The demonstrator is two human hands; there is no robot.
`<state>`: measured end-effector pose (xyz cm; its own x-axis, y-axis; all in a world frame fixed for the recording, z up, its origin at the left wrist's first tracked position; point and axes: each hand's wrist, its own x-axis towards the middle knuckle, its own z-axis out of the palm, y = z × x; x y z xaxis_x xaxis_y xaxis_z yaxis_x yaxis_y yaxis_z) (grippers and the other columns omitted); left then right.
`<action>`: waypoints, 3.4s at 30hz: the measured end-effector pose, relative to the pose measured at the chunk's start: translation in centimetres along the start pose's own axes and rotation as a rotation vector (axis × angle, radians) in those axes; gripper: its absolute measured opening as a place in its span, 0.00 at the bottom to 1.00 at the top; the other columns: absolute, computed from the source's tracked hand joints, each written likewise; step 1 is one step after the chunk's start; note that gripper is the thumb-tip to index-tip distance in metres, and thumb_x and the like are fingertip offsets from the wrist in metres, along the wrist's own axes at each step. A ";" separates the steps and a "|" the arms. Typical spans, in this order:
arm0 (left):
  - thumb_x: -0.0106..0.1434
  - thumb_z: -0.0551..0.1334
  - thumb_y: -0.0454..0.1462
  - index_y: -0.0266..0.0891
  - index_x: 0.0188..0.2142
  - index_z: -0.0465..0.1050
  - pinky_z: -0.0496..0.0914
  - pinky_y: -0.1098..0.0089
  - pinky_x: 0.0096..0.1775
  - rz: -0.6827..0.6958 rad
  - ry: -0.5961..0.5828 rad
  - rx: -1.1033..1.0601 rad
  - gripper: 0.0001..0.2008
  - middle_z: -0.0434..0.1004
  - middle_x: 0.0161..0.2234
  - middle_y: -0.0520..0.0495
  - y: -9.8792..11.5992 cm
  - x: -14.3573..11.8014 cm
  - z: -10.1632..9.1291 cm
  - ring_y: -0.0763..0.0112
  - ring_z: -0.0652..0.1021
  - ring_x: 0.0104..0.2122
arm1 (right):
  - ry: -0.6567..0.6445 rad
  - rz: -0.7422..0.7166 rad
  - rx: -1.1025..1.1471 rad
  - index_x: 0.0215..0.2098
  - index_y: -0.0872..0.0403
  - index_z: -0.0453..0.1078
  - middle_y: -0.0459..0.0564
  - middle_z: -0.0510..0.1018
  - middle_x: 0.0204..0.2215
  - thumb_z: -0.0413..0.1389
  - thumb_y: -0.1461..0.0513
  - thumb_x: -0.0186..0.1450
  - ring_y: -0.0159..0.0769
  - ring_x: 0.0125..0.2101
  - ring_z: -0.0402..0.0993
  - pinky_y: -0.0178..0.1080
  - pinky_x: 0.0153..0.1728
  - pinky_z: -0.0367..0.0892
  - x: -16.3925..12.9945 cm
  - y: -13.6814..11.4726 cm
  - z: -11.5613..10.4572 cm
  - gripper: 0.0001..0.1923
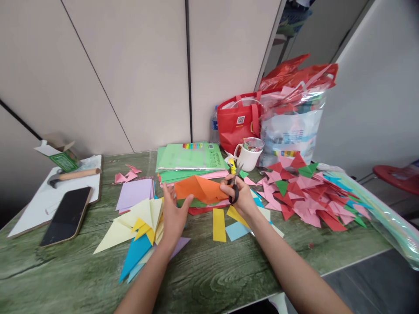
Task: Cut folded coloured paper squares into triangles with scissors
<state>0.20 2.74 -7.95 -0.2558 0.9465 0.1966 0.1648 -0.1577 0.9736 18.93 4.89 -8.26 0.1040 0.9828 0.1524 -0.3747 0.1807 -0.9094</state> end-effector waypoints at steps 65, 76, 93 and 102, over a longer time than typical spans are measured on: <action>0.54 0.63 0.35 0.40 0.50 0.71 0.68 0.74 0.29 -0.173 -0.338 -0.449 0.21 0.75 0.29 0.50 4.5 2.1 1.6 0.75 0.71 0.27 | -0.362 0.241 -0.029 0.27 0.52 0.63 0.43 0.67 0.24 0.66 0.51 0.46 0.32 0.24 0.61 0.35 0.26 0.57 -4.4 0.7 5.6 0.21; 0.56 0.62 0.38 0.40 0.52 0.69 0.55 0.78 0.19 -0.137 -0.386 -0.338 0.23 0.60 0.19 0.57 4.6 1.6 1.5 0.80 0.57 0.19 | -0.294 0.209 -0.031 0.26 0.52 0.62 0.40 0.65 0.21 0.67 0.51 0.43 0.29 0.21 0.58 0.33 0.23 0.57 -4.3 0.7 5.8 0.22; 0.56 0.61 0.36 0.42 0.50 0.71 0.56 0.78 0.20 -0.125 -0.362 -0.313 0.21 0.65 0.20 0.55 4.1 1.6 1.8 0.78 0.57 0.20 | -0.259 0.209 -0.090 0.25 0.53 0.63 0.41 0.66 0.21 0.67 0.55 0.45 0.30 0.23 0.59 0.32 0.23 0.56 -4.3 0.8 5.5 0.19; 0.56 0.61 0.37 0.43 0.53 0.68 0.58 0.77 0.23 -0.112 -0.357 -0.322 0.23 0.67 0.24 0.54 3.5 1.5 1.9 0.79 0.60 0.22 | -0.268 0.246 -0.098 0.26 0.54 0.61 0.40 0.64 0.21 0.67 0.56 0.44 0.28 0.22 0.57 0.32 0.23 0.54 -4.3 0.6 5.7 0.20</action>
<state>2.16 4.17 -4.47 0.0962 0.9911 0.0915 -0.1628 -0.0750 0.9838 13.07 1.01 -7.25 -0.2275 0.9737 0.0090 -0.2671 -0.0535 -0.9622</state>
